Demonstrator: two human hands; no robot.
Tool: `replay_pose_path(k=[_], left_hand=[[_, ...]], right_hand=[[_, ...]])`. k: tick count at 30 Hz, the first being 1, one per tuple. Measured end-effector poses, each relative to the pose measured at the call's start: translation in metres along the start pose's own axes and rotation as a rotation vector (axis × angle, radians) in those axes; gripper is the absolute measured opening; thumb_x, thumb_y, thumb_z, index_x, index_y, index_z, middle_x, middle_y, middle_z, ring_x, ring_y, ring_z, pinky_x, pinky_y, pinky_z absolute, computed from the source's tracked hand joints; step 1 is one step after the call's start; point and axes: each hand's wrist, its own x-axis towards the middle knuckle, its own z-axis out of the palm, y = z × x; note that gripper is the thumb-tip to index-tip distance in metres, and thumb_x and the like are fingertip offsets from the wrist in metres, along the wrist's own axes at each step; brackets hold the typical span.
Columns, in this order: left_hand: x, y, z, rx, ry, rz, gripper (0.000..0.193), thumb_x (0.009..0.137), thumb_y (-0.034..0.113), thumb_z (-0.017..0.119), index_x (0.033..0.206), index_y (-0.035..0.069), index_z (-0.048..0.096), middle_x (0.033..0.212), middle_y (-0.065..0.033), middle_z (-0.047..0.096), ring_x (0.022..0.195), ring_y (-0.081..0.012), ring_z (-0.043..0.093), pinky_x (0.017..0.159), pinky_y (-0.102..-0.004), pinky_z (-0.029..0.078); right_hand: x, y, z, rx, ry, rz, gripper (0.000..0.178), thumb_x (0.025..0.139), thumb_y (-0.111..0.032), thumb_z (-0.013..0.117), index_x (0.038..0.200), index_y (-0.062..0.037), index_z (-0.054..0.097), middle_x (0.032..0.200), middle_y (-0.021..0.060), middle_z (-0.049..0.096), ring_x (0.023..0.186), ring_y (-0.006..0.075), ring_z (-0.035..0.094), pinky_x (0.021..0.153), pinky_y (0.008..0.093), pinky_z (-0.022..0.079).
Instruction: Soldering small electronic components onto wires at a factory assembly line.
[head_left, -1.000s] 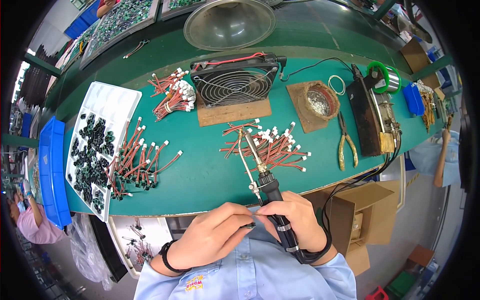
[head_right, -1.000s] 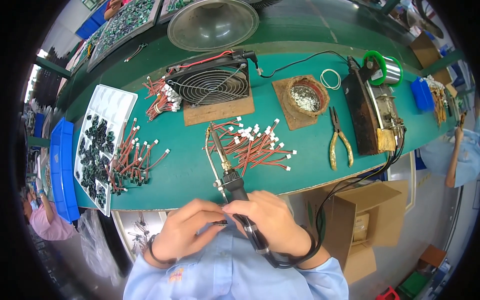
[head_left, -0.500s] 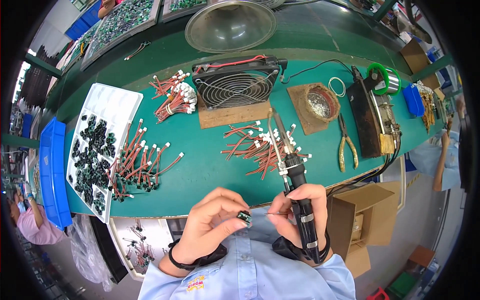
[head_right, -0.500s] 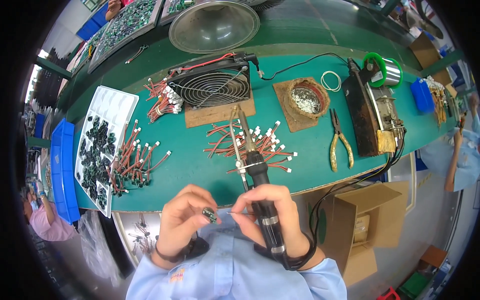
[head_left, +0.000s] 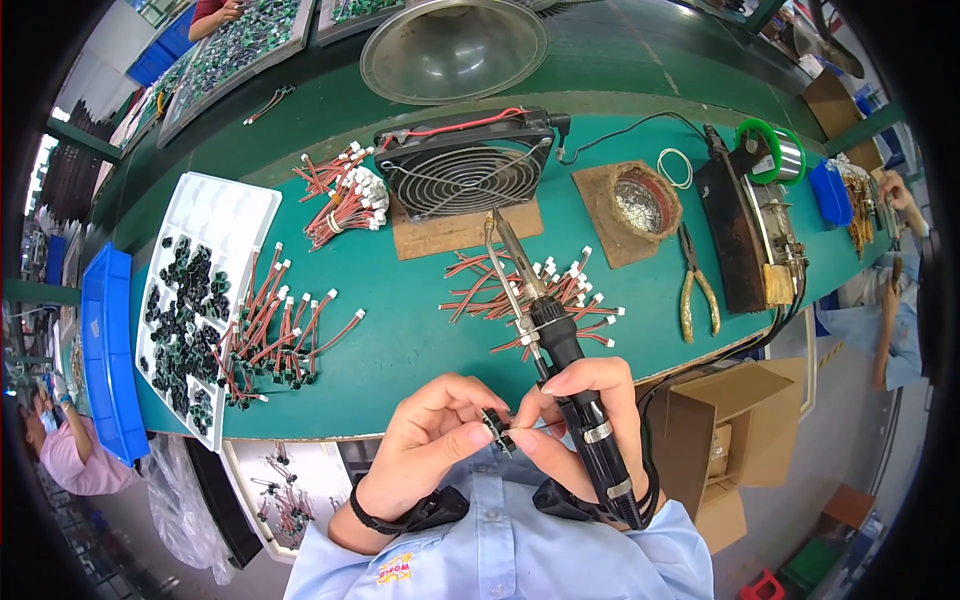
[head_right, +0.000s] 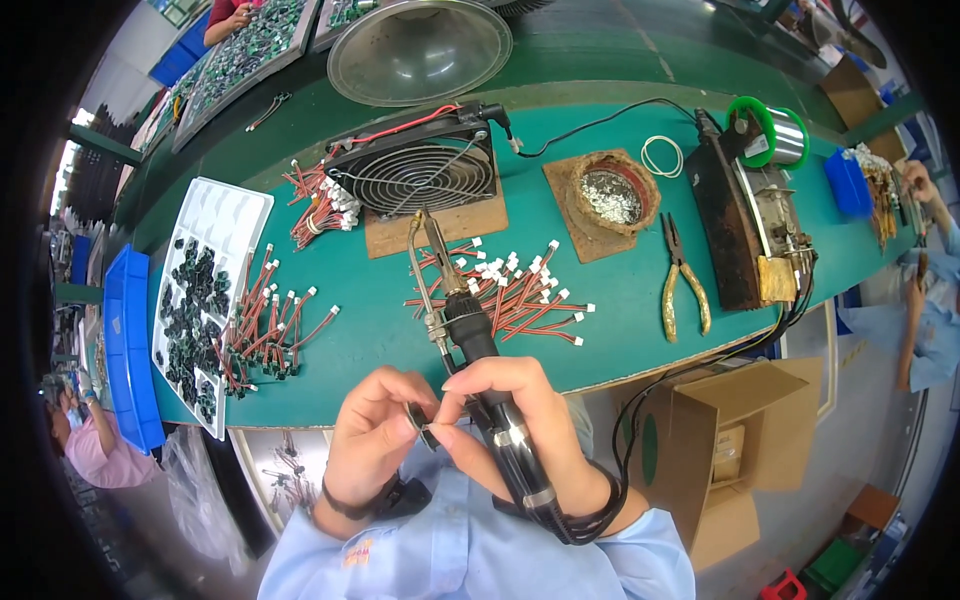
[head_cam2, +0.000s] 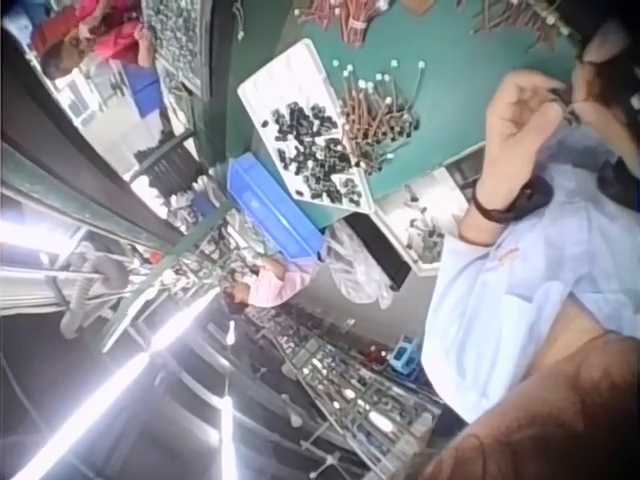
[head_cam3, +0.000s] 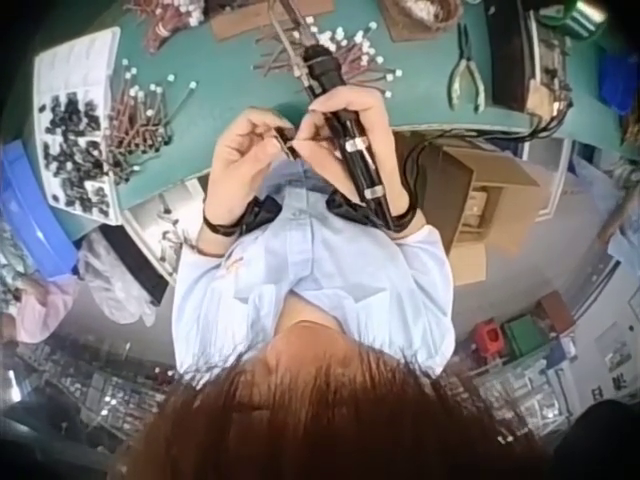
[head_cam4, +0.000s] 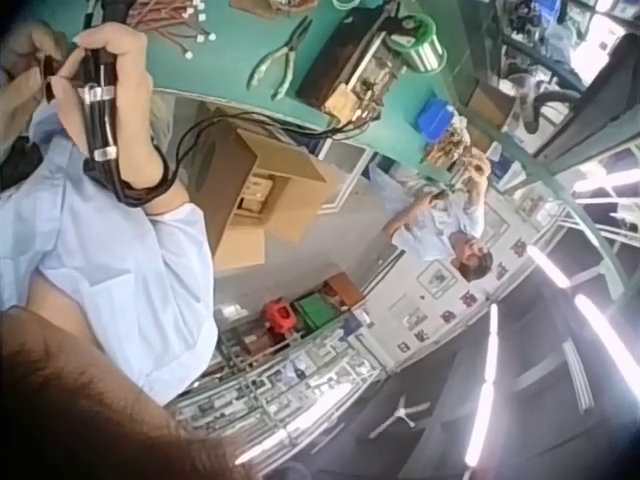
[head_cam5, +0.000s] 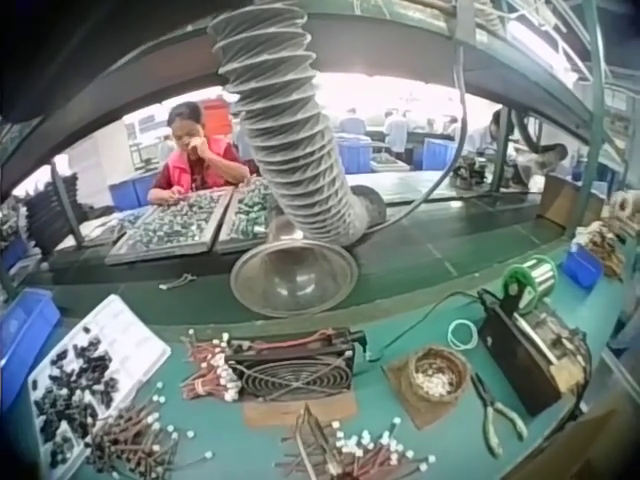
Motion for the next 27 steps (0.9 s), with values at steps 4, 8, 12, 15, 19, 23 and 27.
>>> replay_pose_path(k=[4,8,12,15,19,23,27], left_hand=[[0.0015,-0.0034,-0.0078,-0.060,-0.136,-0.006,0.018,0.087,0.007,0.056,0.104,-0.001,0.054,0.101,-0.0086,0.054,0.094,-0.0150,0.053,0.085,-0.0298,0.041],[0.0017,-0.0045,-0.0066,-0.088,-0.153,-0.015,0.019,0.088,0.009,0.055,0.104,-0.002,0.054,0.101,-0.0092,0.054,0.093,-0.0155,0.053,0.085,-0.0309,0.041],[0.0015,-0.0041,-0.0038,-0.076,-0.134,-0.009,0.020,0.089,0.010,0.055,0.105,-0.002,0.055,0.101,-0.0098,0.055,0.093,-0.0161,0.052,0.084,-0.0316,0.041],[0.0004,-0.0036,-0.0021,-0.075,-0.118,-0.024,0.021,0.089,0.010,0.055,0.106,-0.003,0.055,0.100,-0.0101,0.055,0.093,-0.0165,0.052,0.084,-0.0317,0.041],[-0.0004,-0.0051,-0.0032,-0.053,-0.119,-0.021,0.023,0.089,0.012,0.055,0.107,-0.003,0.056,0.100,-0.0105,0.055,0.093,-0.0170,0.052,0.083,-0.0313,0.041],[-0.0007,-0.0056,-0.0035,-0.065,-0.123,-0.031,0.024,0.089,0.013,0.056,0.106,-0.003,0.056,0.100,-0.0106,0.055,0.093,-0.0169,0.052,0.082,-0.0307,0.040],[-0.0018,-0.0059,-0.0017,-0.055,-0.107,-0.035,0.024,0.088,0.014,0.056,0.106,-0.003,0.057,0.100,-0.0108,0.055,0.093,-0.0171,0.051,0.083,-0.0308,0.039]], right_hand=[[-0.0006,0.0005,0.0001,0.012,0.006,-0.006,0.046,0.076,0.006,0.065,0.107,-0.0086,0.034,0.081,0.0107,0.059,0.068,0.0084,0.057,0.056,0.0189,0.042],[-0.0027,-0.0018,0.0014,-0.047,0.019,-0.044,0.047,0.075,0.007,0.066,0.106,-0.0078,0.034,0.081,0.0108,0.059,0.068,0.0099,0.059,0.056,0.0201,0.045],[-0.0041,-0.0025,0.0016,-0.132,0.025,-0.096,0.047,0.074,0.008,0.067,0.106,-0.0070,0.035,0.080,0.0122,0.060,0.069,0.0125,0.061,0.057,0.0233,0.049],[-0.0043,-0.0020,0.0008,-0.162,0.023,-0.130,0.047,0.073,0.008,0.067,0.105,-0.0066,0.036,0.080,0.0132,0.061,0.070,0.0142,0.062,0.057,0.0253,0.051],[-0.0051,-0.0012,0.0005,-0.174,0.022,-0.168,0.046,0.072,0.008,0.068,0.104,-0.0063,0.037,0.078,0.0140,0.061,0.069,0.0162,0.063,0.058,0.0271,0.052],[-0.0065,0.0001,0.0014,-0.176,0.043,-0.176,0.044,0.072,0.008,0.068,0.103,-0.0059,0.040,0.077,0.0137,0.062,0.068,0.0175,0.064,0.059,0.0276,0.052],[-0.0062,0.0007,0.0013,-0.168,0.054,-0.198,0.043,0.071,0.008,0.068,0.102,-0.0057,0.041,0.077,0.0132,0.062,0.068,0.0180,0.063,0.060,0.0279,0.051]])
